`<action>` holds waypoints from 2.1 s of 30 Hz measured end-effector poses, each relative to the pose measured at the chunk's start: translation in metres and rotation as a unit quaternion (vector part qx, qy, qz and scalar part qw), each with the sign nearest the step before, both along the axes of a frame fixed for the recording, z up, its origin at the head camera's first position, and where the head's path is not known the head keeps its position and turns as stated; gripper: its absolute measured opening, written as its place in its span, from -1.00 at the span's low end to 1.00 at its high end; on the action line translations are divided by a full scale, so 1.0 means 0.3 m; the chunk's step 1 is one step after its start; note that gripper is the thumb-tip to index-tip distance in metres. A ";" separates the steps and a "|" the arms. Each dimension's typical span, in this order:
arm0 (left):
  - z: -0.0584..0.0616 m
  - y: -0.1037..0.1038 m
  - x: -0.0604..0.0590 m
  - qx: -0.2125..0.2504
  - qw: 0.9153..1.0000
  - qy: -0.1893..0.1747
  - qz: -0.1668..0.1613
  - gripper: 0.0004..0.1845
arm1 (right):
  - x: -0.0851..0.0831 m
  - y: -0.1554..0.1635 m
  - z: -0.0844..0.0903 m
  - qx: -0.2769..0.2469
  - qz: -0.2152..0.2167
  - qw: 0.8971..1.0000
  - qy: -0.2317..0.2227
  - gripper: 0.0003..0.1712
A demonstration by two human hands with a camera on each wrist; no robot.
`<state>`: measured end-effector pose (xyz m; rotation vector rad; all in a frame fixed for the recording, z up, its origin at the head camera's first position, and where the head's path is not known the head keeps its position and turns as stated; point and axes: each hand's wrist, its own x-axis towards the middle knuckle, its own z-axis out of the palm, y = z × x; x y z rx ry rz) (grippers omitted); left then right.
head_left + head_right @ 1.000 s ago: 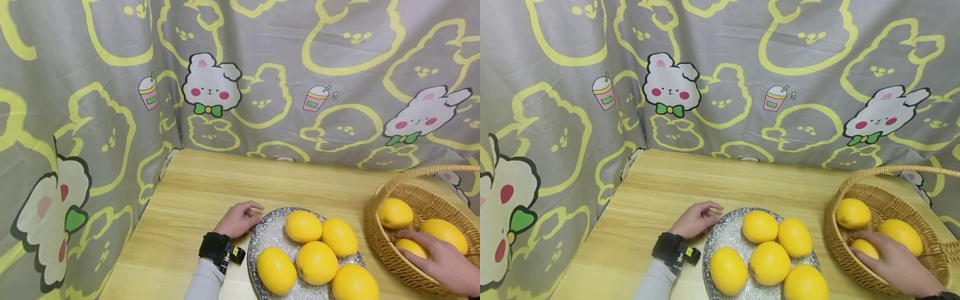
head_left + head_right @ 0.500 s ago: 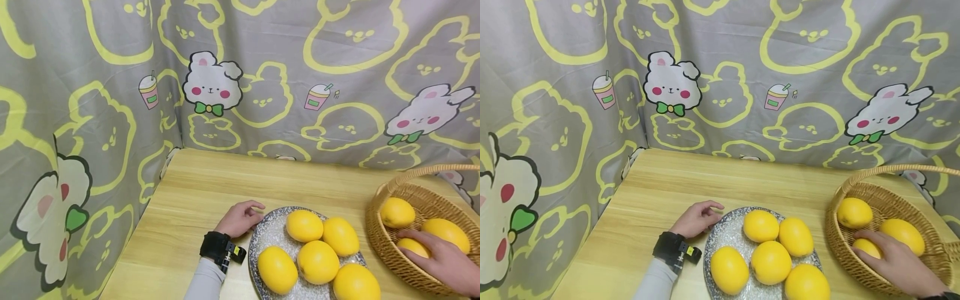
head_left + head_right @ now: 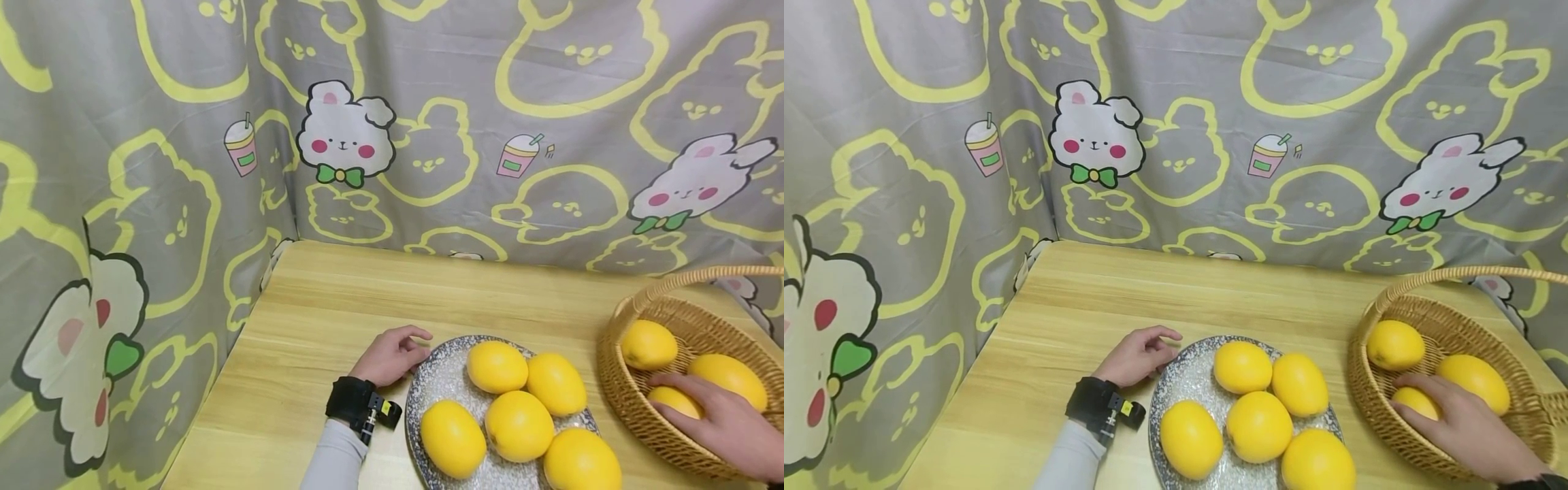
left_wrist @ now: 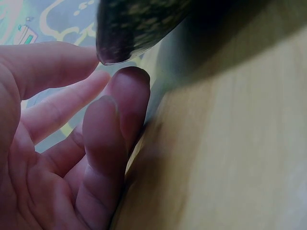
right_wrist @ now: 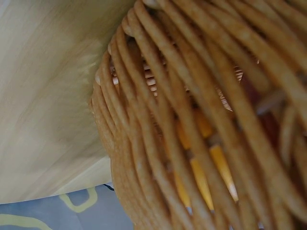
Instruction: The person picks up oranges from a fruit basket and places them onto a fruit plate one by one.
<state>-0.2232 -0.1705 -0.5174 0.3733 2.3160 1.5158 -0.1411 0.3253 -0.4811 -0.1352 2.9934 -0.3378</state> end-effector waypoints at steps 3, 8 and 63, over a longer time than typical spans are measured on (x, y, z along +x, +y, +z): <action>0.001 -0.002 0.000 0.000 1.000 -0.001 0.001 -0.67 | -0.001 -0.003 0.002 -0.001 0.000 1.000 0.000 -0.48; 0.001 -0.005 0.002 0.001 1.000 0.000 0.002 -0.67 | -0.002 -0.011 0.009 0.001 -0.003 1.000 0.000 -0.47; 0.007 -0.001 0.006 0.004 1.000 -0.001 0.002 -0.67 | 0.001 -0.116 0.215 0.000 0.016 0.973 0.230 -0.48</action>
